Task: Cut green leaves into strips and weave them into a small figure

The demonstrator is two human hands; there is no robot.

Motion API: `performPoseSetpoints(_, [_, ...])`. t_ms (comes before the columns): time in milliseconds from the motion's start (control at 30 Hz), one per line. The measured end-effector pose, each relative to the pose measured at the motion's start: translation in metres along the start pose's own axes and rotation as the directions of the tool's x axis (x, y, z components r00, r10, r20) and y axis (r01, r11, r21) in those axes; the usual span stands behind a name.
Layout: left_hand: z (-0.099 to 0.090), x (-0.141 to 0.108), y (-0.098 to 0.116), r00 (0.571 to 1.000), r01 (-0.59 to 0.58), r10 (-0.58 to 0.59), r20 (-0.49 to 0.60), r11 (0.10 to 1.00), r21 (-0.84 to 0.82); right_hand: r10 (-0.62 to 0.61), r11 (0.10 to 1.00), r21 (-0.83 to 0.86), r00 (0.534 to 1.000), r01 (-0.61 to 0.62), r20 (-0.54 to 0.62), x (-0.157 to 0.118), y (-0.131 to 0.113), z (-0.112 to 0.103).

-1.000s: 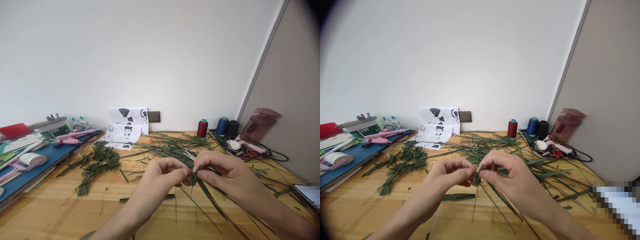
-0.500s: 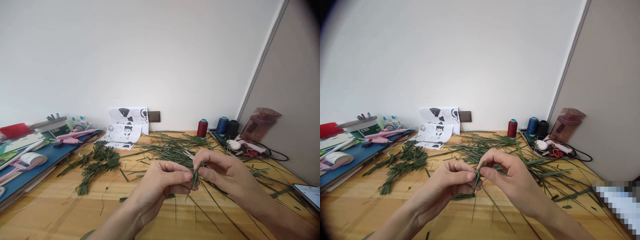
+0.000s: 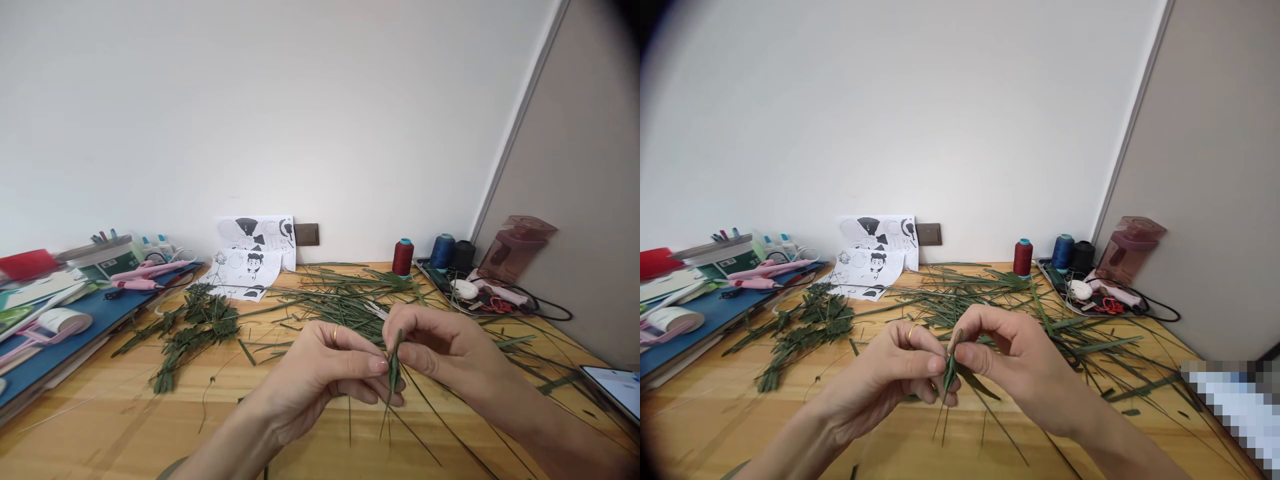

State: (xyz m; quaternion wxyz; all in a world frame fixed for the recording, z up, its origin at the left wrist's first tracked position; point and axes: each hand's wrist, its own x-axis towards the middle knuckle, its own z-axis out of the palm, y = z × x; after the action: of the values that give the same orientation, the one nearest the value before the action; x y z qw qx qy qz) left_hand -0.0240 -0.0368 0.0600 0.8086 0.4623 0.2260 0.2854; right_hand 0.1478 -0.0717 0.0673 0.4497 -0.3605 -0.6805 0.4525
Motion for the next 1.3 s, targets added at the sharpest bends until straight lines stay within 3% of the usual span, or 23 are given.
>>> performPoseSetpoints(500, [-0.002, 0.001, -0.003, 0.998, 0.037, -0.036, 0.056, 0.999, -0.033, 0.025, 0.998, 0.050, 0.997, -0.029, 0.073, -0.001, -0.001, 0.000])
performPoseSetpoints(1033, [0.003, -0.002, -0.001, 0.999, 0.029, -0.027, -0.035, 0.998, 0.047, 0.047, 0.994, -0.096, 0.998, -0.044, 0.034, -0.001, -0.009, 0.000])
performPoseSetpoints(1300, [0.002, -0.001, -0.001, 0.999, 0.035, -0.035, -0.008, 0.999, 0.019, 0.033, 0.999, -0.003, 0.998, -0.032, 0.056, -0.001, -0.004, 0.000])
